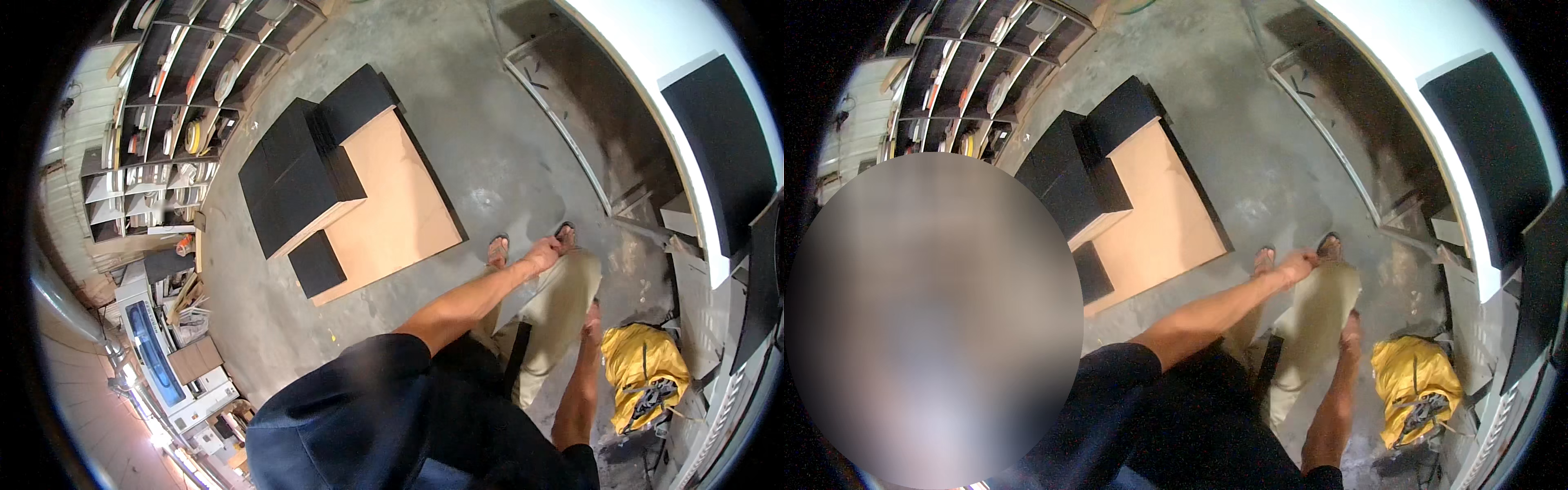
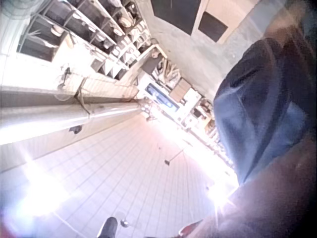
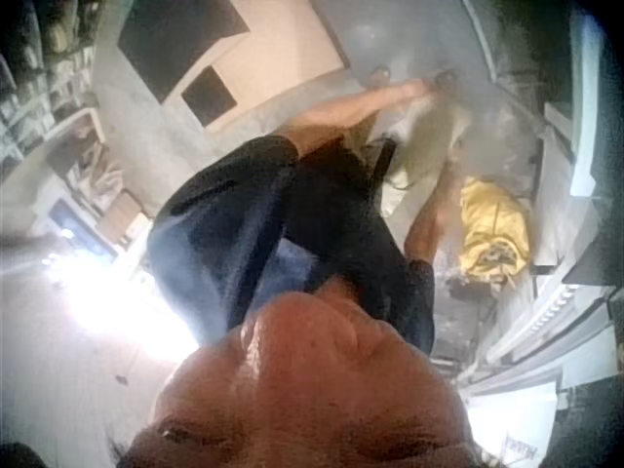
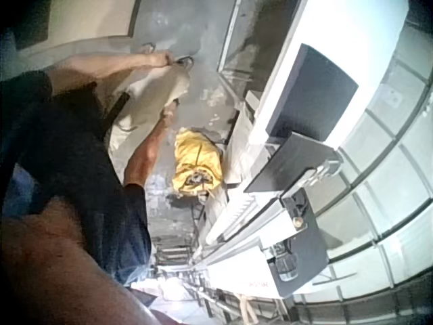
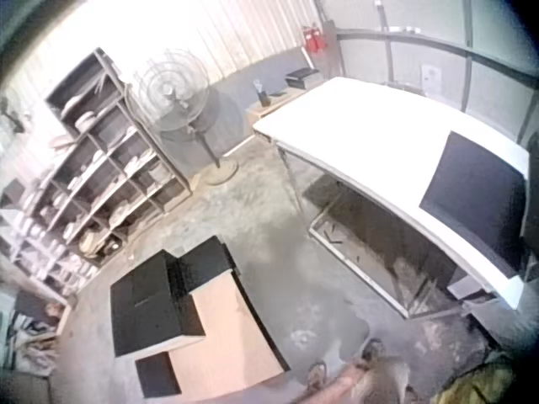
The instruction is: The person picks up black rectangular panels one by one from a white table and places them onto a growing stack on a cardboard sheet on the floor.
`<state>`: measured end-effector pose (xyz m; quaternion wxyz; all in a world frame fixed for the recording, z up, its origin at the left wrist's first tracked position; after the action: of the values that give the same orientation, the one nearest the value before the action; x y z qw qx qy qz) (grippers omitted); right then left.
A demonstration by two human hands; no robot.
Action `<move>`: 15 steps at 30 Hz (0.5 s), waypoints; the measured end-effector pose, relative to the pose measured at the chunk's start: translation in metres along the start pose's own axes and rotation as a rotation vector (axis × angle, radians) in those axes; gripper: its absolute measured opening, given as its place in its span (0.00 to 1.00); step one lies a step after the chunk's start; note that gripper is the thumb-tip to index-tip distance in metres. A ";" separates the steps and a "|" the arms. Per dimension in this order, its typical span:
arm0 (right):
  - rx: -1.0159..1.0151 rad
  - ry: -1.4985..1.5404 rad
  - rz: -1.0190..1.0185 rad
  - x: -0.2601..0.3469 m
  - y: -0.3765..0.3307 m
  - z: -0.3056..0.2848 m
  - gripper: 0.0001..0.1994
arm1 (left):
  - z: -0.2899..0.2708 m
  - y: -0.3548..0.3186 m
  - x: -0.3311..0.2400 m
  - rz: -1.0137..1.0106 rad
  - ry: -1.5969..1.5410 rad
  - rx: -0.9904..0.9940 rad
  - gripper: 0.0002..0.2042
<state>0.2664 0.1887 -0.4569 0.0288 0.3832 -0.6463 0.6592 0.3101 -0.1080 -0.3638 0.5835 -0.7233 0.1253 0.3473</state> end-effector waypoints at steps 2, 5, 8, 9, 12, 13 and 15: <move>-0.091 -0.151 -0.013 -0.034 0.019 -0.028 0.12 | 0.000 -0.001 -0.030 -0.056 0.266 -0.041 0.15; -0.099 0.062 -0.153 -0.052 -0.003 -0.041 0.10 | -0.013 -0.029 -0.070 -0.040 0.572 -0.027 0.19; 0.054 0.494 0.005 -0.027 -0.037 -0.051 0.07 | -0.008 -0.013 -0.022 0.059 0.553 -0.025 0.14; 0.036 0.258 -0.203 -0.036 -0.044 -0.073 0.09 | 0.000 -0.015 -0.036 0.051 0.348 0.127 0.12; -0.114 0.410 -0.155 0.043 -0.059 -0.106 0.14 | 0.033 -0.028 -0.147 0.267 0.068 0.138 0.12; -0.139 0.409 -0.203 0.092 -0.087 -0.114 0.16 | 0.044 -0.049 -0.192 0.289 -0.005 0.144 0.13; -0.142 0.465 -0.311 0.177 -0.134 -0.147 0.20 | 0.080 -0.045 -0.273 0.441 0.006 0.196 0.17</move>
<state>0.1445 0.2581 -0.2305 0.3038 0.3133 -0.6004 0.6701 0.1100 -0.0817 -0.1588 0.5606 -0.6195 0.3151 0.4502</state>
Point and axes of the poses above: each hand's wrist, its own y-axis towards the middle knuckle, its own z-axis out of the palm, x = y × z, the point moved 4 cm from there along y, towards the middle knuckle, and after that the axes turned 3 degrees about -y, right-handed, at the moved point
